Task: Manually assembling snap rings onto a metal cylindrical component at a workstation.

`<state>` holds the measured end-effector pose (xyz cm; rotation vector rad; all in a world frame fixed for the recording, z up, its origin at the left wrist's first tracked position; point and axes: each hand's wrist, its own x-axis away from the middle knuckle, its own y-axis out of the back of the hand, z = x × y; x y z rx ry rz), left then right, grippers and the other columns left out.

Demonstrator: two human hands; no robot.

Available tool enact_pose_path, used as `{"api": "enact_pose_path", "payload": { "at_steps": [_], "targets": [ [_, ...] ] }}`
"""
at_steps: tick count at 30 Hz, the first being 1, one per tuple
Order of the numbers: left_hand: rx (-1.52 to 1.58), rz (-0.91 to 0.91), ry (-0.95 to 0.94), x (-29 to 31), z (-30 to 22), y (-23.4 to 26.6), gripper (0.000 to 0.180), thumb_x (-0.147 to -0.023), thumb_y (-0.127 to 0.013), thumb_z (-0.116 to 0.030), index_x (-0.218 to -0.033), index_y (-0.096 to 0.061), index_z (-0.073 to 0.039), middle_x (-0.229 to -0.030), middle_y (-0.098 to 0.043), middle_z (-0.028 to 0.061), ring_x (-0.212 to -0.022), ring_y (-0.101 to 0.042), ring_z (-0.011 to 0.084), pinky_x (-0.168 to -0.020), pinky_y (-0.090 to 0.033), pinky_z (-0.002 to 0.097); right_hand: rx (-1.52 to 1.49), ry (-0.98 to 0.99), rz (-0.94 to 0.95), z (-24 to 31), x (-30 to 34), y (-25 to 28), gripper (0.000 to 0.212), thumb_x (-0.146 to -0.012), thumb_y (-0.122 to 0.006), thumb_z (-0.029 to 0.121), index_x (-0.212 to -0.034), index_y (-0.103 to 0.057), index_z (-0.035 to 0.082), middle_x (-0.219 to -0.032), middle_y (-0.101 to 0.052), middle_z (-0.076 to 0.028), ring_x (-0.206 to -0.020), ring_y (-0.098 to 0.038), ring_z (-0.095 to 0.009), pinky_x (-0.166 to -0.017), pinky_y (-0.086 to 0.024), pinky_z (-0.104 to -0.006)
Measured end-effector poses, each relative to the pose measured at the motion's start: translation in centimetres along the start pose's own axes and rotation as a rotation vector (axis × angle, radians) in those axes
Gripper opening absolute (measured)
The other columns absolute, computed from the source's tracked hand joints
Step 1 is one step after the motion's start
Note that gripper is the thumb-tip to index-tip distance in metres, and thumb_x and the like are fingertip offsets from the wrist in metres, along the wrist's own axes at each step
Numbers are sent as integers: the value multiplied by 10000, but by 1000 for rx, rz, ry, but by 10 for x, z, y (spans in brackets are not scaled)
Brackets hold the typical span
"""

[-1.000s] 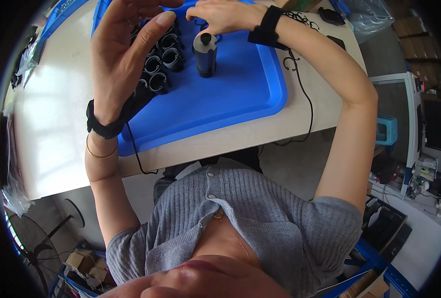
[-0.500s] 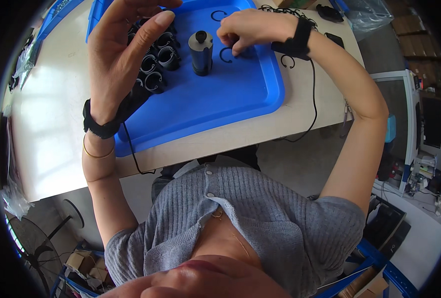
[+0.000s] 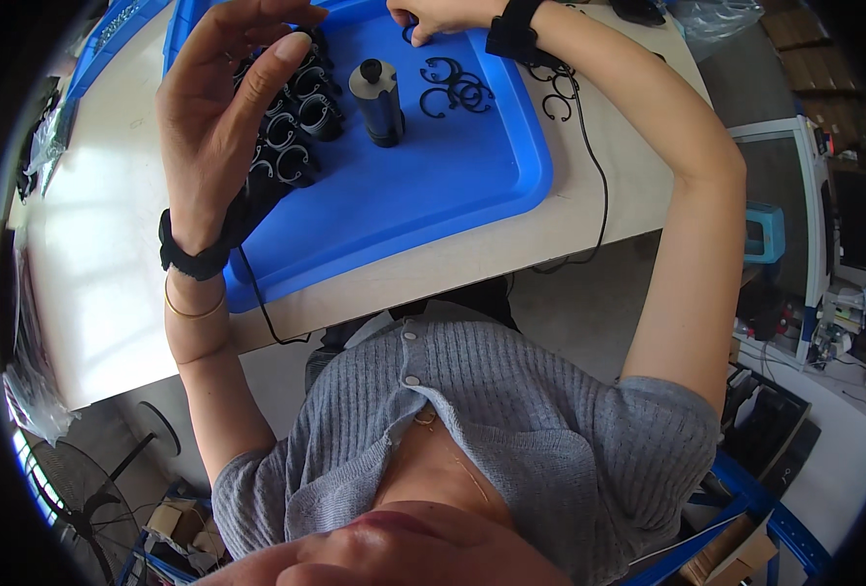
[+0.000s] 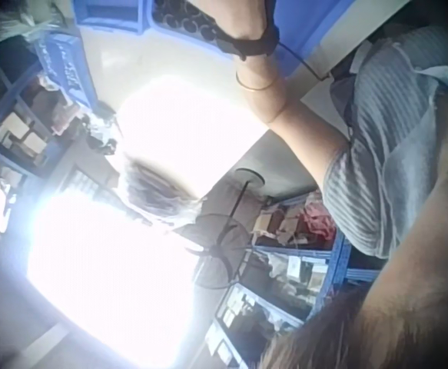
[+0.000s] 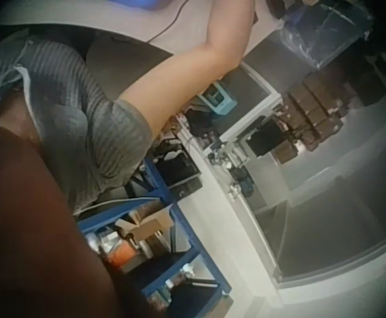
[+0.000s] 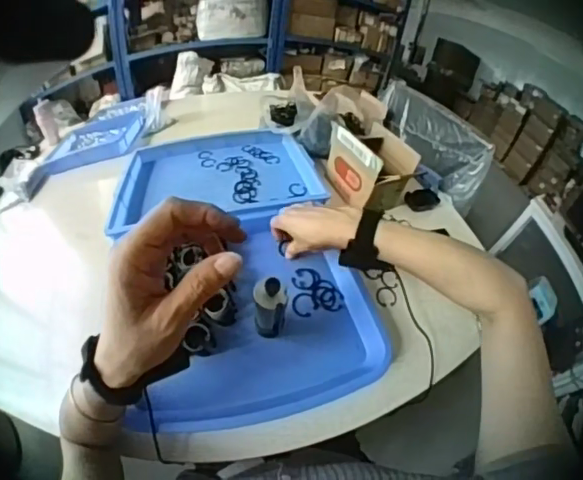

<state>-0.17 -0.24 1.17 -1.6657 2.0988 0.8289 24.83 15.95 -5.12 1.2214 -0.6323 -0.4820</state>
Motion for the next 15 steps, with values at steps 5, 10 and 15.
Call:
{"api": "enact_pose_path", "payload": {
  "at_steps": [5,10,15],
  "targets": [
    [65,14,-42,-3,4,0,208,-936,-743,-48,-1110,-643,7,-1053,-700,69,-871,-605,99,-802,-497,246,-91,1,-158,7,14,-1,334,-798,-822,281,-951,-677,22,-922,-698,-169,-927,-672,-338,-787,-512,-445],
    [28,8,-30,-1,2,0,215,-925,-751,-36,-1105,-643,8,-1050,-698,70,-868,-604,101,-809,-496,249,-123,-79,-164,25,38,28,285,-835,-809,256,-846,-695,-6,-815,-707,-127,-766,-683,-283,-697,-511,-403],
    [-57,11,-31,1,3,0,239,-906,-745,23,-1121,-643,13,-1066,-701,80,-882,-613,110,-820,-510,260,-531,-115,-371,64,77,64,148,-929,-751,126,-940,-695,-10,-797,-695,-55,-647,-636,-104,-581,-497,-265]
  ]
}}
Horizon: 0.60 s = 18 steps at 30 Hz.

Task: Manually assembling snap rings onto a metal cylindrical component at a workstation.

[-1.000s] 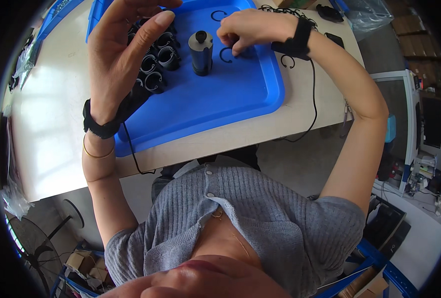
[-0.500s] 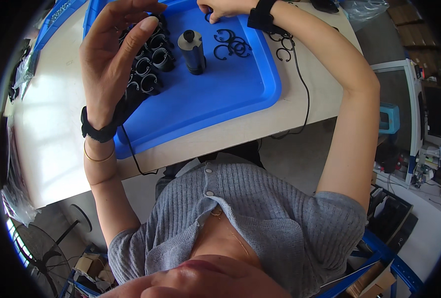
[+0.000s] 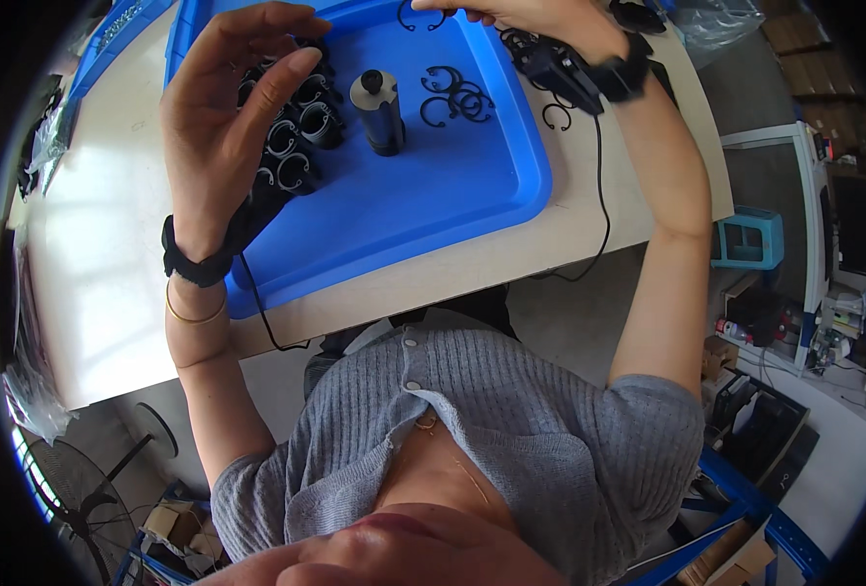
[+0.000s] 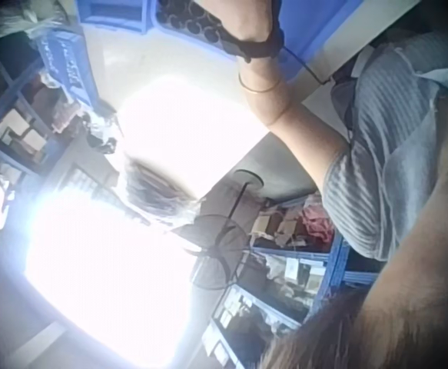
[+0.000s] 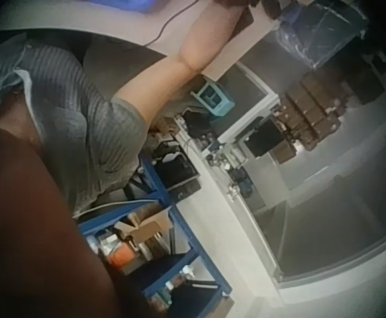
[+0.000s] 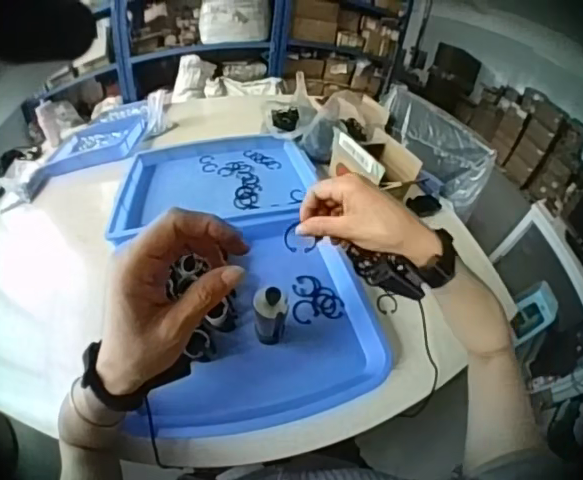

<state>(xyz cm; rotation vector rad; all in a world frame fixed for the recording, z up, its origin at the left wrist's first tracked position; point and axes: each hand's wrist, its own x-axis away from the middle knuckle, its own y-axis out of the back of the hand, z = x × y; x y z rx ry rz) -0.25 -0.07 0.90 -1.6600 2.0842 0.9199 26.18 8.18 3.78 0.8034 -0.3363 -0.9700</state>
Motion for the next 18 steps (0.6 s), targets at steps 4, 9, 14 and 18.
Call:
{"api": "enact_pose_path", "payload": {
  "at_steps": [4,9,14,18],
  "targets": [
    [27,133,0,0,4,5,316,-983,-682,-18,-1283,-598,32,-1158,-709,107,-1050,-671,149,-961,-518,274,-418,-17,-78,26,31,-6,174,-942,-745,60,-1072,-654,-11,-812,-687,-23,-639,-602,-32,-555,-482,-184],
    [210,98,106,7,3,-1,287,-985,-671,1,-1258,-596,44,-1147,-704,118,-1064,-681,152,-970,-525,285,-577,151,-40,34,39,-22,274,-940,-751,50,-1157,-596,-14,-821,-682,-21,-644,-603,-41,-565,-472,-188],
    [258,150,235,8,0,2,304,-981,-679,-3,-1269,-592,37,-1109,-702,105,-1033,-691,149,-947,-530,270,-636,162,-5,32,38,-33,306,-951,-753,87,-1182,-577,-10,-846,-692,-31,-662,-611,-44,-582,-468,-187],
    [299,153,317,6,3,6,308,-982,-679,-9,-1276,-593,29,-1053,-711,85,-1013,-695,142,-922,-532,257,-676,130,-1,29,37,-31,323,-962,-745,111,-1209,-576,-12,-884,-707,-45,-687,-624,-48,-598,-484,-187]
  ]
}}
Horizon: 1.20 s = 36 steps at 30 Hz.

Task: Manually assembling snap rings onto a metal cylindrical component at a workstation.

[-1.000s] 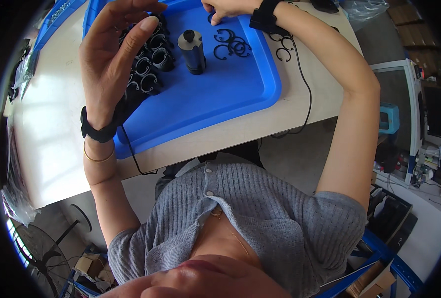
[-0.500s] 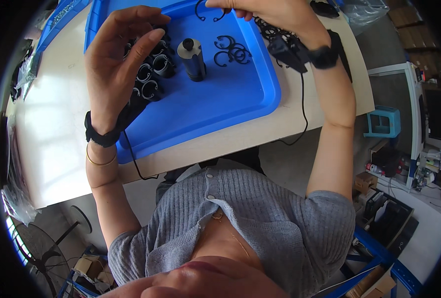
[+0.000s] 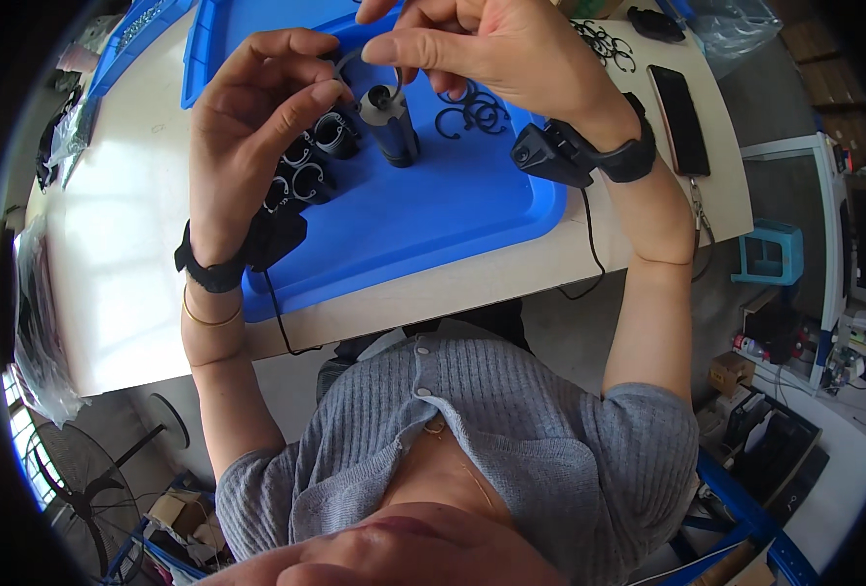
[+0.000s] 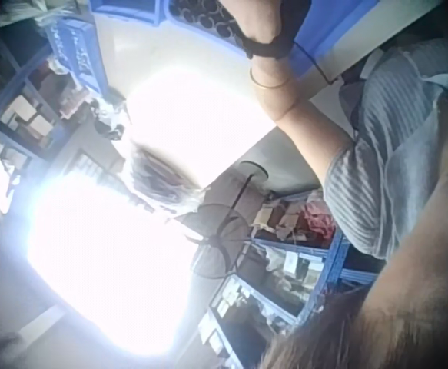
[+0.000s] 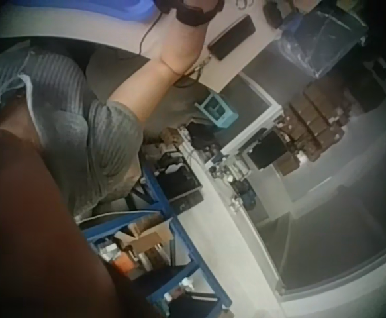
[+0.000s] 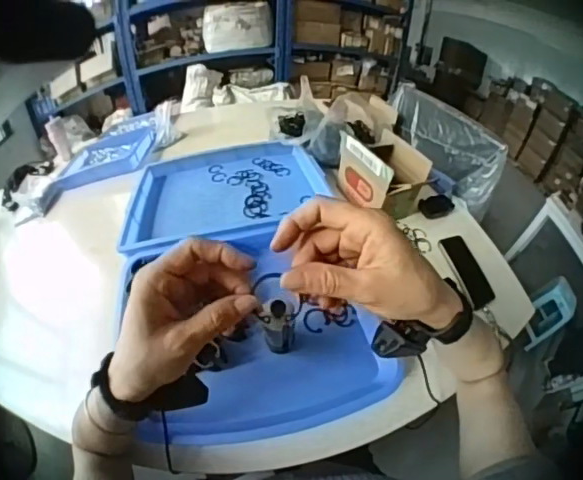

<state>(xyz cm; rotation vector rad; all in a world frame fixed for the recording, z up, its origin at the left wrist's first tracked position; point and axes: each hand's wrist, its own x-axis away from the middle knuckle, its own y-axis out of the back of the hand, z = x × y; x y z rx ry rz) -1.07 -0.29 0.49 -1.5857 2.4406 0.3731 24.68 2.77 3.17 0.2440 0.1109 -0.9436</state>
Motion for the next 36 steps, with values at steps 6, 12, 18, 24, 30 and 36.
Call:
{"api": "enact_pose_path", "payload": {
  "at_steps": [6,12,18,24,30,36],
  "targets": [
    [-11,-13,16,-4,1,4,298,-984,-668,1,-1272,-598,27,-1036,-715,76,-1019,-693,143,-920,-529,254,9,40,-5,-3,-1,3,318,-969,-720,73,-1236,-573,-18,-939,-703,-68,-711,-639,-64,-633,-523,-194],
    [-30,-81,-168,-3,-2,-14,328,-899,-731,62,-1209,-631,22,-1123,-710,92,-979,-665,132,-887,-539,274,-34,-13,-27,-7,-1,5,312,-966,-713,57,-1236,-568,-5,-948,-697,-69,-717,-641,-68,-624,-529,-199],
    [-239,-10,-288,-4,-11,-14,372,-860,-728,109,-1211,-641,24,-1209,-707,119,-982,-697,149,-866,-575,286,-58,-26,15,-6,-1,5,302,-973,-692,44,-1237,-548,16,-924,-696,-64,-701,-637,-76,-597,-504,-196],
    [-432,6,-350,-4,-15,-15,391,-837,-760,85,-1205,-651,14,-1197,-710,127,-932,-698,165,-828,-575,290,-93,-44,21,-8,-1,4,300,-979,-687,45,-1240,-543,13,-923,-700,-69,-691,-631,-75,-589,-494,-196],
    [-383,-21,-339,-8,-4,-12,447,-811,-841,-13,-1211,-641,9,-1134,-711,111,-937,-678,168,-840,-555,301,-41,-6,-31,-3,2,8,303,-983,-703,96,-1231,-556,3,-917,-705,-72,-701,-626,-61,-591,-498,-192],
    [-469,10,-273,-7,0,-5,501,-791,-874,-53,-1222,-625,9,-1121,-715,112,-966,-684,186,-870,-552,311,133,28,-19,0,4,15,224,-976,-719,112,-1148,-644,-10,-936,-713,-56,-746,-650,-61,-643,-516,-185]
  ]
}}
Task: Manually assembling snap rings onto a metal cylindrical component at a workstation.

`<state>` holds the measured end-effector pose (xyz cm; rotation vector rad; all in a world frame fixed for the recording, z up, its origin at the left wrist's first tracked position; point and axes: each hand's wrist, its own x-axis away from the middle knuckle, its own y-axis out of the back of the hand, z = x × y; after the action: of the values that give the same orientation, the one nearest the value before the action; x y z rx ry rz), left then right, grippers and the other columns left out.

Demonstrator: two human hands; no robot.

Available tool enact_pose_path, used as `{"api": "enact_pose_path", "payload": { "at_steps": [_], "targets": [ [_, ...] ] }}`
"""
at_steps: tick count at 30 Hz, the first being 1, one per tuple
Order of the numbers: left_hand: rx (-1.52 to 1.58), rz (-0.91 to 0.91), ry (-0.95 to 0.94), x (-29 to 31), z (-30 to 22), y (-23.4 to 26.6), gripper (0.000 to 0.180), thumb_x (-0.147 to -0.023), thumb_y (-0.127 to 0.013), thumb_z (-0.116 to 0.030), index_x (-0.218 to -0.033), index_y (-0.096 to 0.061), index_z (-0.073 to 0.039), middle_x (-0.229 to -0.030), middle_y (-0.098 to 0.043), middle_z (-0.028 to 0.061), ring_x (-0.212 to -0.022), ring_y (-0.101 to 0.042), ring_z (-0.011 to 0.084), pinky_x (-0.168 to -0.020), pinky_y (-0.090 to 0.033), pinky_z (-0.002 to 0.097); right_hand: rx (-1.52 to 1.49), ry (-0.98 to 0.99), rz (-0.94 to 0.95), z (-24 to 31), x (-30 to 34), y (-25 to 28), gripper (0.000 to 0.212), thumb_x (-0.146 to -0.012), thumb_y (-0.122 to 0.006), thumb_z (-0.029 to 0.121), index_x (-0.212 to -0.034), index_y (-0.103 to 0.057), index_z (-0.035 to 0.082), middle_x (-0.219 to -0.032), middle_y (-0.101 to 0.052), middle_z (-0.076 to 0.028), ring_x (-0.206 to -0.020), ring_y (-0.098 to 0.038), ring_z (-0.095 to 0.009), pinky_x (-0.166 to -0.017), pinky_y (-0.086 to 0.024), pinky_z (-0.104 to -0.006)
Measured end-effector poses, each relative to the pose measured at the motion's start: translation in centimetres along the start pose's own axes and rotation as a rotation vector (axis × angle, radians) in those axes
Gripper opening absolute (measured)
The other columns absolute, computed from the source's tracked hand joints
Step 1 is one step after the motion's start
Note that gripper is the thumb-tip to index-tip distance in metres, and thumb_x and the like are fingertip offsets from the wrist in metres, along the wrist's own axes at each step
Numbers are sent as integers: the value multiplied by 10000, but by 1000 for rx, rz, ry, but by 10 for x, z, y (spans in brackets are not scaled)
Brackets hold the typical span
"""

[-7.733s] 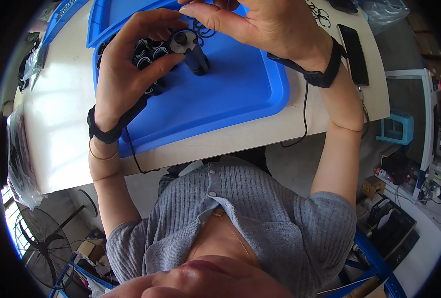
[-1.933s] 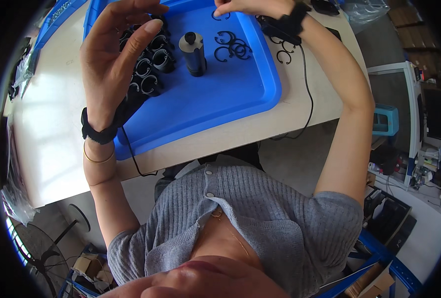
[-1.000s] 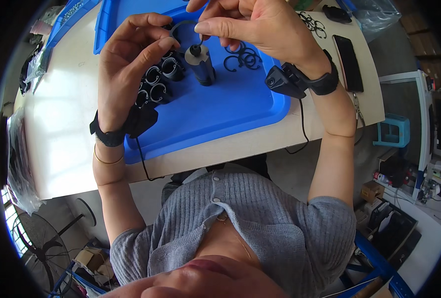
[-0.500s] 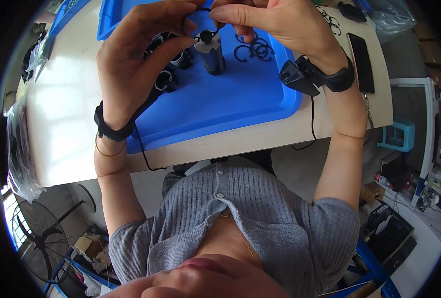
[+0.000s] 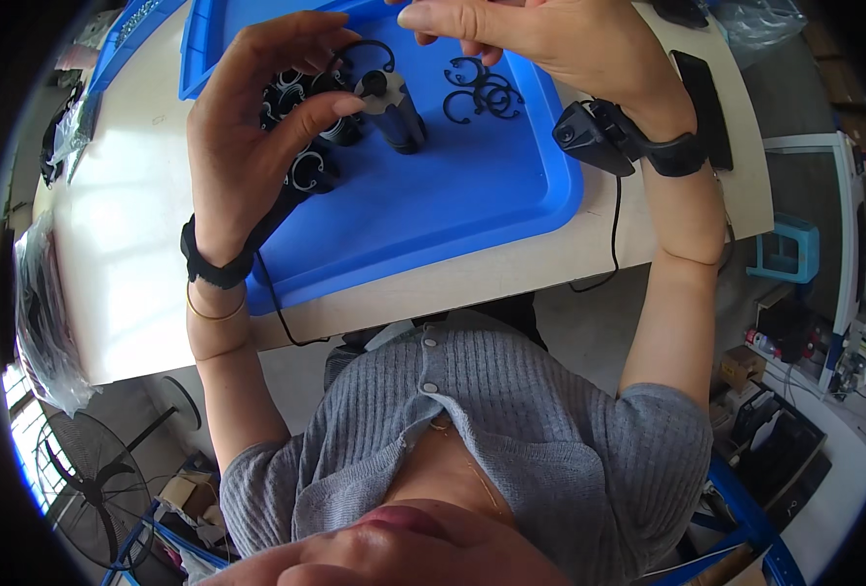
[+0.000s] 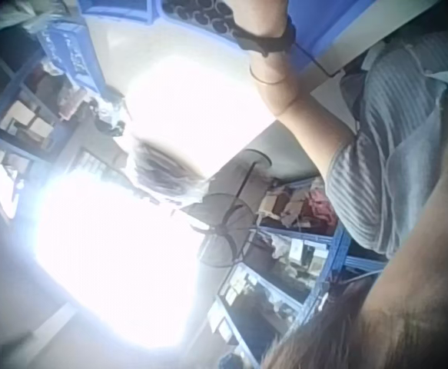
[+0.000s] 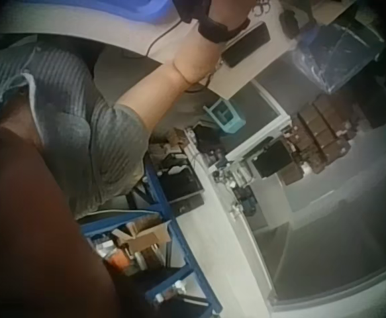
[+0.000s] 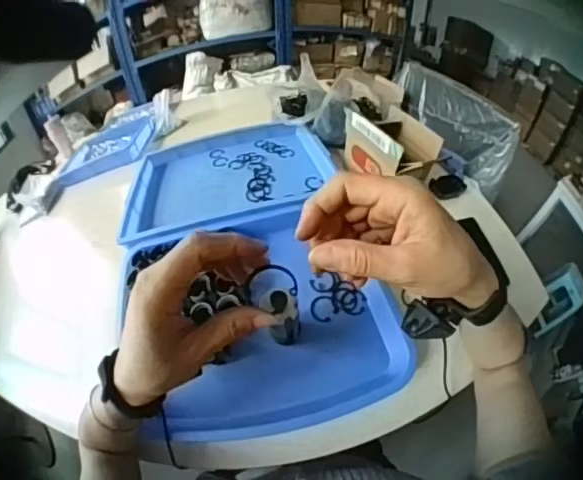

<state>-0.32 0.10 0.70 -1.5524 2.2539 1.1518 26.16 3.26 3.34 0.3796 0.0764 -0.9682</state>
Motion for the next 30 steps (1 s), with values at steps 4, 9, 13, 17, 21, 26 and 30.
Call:
{"api": "enact_pose_path", "payload": {
  "at_steps": [4,9,13,17,21,26,30],
  "targets": [
    [-72,47,-20,1,-2,-3,503,-838,-820,-16,-1298,-617,-4,-1139,-712,65,-1020,-669,143,-932,-527,279,114,131,32,0,0,0,195,-965,-733,119,-1105,-683,-8,-943,-717,-37,-780,-671,-74,-685,-529,-195],
    [-90,69,95,4,-7,-7,587,-779,-858,-48,-1316,-620,-31,-1134,-724,58,-1007,-667,143,-932,-528,288,257,-110,84,8,5,3,197,-953,-754,144,-1081,-715,1,-939,-726,-42,-791,-683,-74,-702,-539,-209],
    [-89,90,110,3,-8,-8,585,-781,-856,-40,-1314,-616,-28,-1112,-731,64,-1007,-673,147,-924,-532,287,265,-99,122,8,4,0,222,-955,-754,164,-1090,-715,-8,-922,-730,-56,-802,-693,-81,-710,-549,-225],
    [-97,98,120,3,-9,-8,587,-778,-858,-37,-1312,-615,-29,-1103,-736,67,-1002,-686,148,-914,-537,288,299,-141,153,7,4,0,249,-957,-748,172,-1112,-714,-21,-909,-733,-71,-814,-706,-108,-722,-562,-249],
    [-113,102,139,4,-10,-9,597,-769,-865,-40,-1311,-617,-31,-1101,-739,68,-997,-694,149,-904,-542,288,358,-78,177,4,4,-1,277,-957,-741,171,-1136,-708,-39,-919,-747,-108,-808,-715,-140,-734,-571,-271],
    [-139,112,110,3,-10,-8,591,-766,-860,-22,-1309,-625,-36,-1119,-738,70,-986,-690,147,-897,-542,286,376,-57,193,5,1,-4,299,-948,-742,168,-1147,-706,-53,-909,-758,-136,-797,-721,-159,-727,-566,-279],
    [-148,124,86,3,-7,-8,582,-764,-853,-6,-1303,-634,-37,-1131,-736,70,-962,-679,142,-892,-540,284,422,-166,197,15,3,-4,297,-945,-740,165,-1146,-709,-52,-893,-759,-136,-793,-725,-164,-716,-561,-284]
  ]
}}
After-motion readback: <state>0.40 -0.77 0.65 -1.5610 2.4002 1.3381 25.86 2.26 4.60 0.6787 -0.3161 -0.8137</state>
